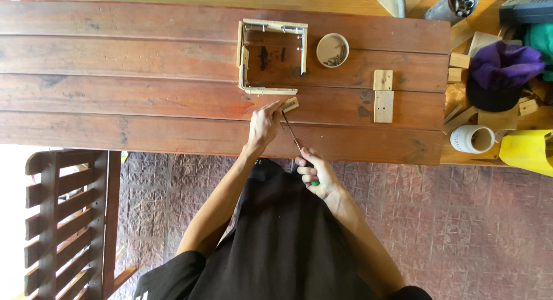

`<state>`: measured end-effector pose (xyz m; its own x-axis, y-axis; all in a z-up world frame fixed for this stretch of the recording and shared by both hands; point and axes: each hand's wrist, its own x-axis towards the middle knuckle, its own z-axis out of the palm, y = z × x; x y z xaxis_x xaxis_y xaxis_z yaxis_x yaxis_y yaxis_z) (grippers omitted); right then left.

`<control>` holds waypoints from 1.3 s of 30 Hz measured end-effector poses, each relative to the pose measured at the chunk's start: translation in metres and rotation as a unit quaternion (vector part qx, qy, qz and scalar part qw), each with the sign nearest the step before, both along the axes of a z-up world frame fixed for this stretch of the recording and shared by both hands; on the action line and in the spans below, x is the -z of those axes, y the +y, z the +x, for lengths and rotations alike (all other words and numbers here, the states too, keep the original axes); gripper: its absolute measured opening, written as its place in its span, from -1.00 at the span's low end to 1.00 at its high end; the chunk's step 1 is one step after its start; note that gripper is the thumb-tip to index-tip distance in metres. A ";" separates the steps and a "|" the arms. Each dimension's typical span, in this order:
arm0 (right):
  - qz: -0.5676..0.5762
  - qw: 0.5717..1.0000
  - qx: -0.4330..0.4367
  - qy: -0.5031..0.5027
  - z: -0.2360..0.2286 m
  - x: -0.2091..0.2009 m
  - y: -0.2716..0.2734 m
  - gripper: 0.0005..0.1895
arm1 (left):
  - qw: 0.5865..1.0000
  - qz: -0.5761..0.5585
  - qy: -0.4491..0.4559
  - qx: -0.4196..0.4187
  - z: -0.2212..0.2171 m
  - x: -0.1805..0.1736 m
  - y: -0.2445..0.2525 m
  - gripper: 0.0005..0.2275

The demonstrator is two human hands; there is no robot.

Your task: The person assembles a small wooden frame by joining pre-drilled wooden pieces with metal brackets and screws. They use a screwdriver to fasten the brackets to the frame, then attach additional wooden blocks to the sides. The work is performed on a wooden table with tools and hardware laid out nearby.

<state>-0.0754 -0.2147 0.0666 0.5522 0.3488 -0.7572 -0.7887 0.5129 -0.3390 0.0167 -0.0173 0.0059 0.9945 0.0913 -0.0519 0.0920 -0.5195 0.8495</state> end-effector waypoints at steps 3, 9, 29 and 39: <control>-0.089 0.992 -0.052 -0.068 -0.014 0.031 0.002 -0.65 | 1.000 0.017 0.005 -0.004 -0.003 -0.001 -0.001 -0.71; -0.566 0.682 -0.284 -0.366 -0.017 0.011 -0.004 -0.64 | 0.999 0.021 0.013 -0.020 -0.001 0.000 -0.003 -0.72; -0.241 0.955 -0.128 -0.116 -0.010 0.014 -0.003 -0.67 | 0.998 0.058 -0.022 -0.003 -0.004 -0.003 -0.004 -0.71; -0.495 0.785 -0.247 -0.278 -0.012 -0.014 0.014 -0.59 | 0.997 0.024 0.065 -0.019 -0.001 -0.007 -0.001 -0.71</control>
<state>-0.0871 -0.2010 0.0802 0.8762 0.0174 -0.4816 -0.3969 -0.5410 -0.7415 0.0153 -0.0186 0.0132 0.9752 0.1353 -0.1753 0.2212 -0.5537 0.8028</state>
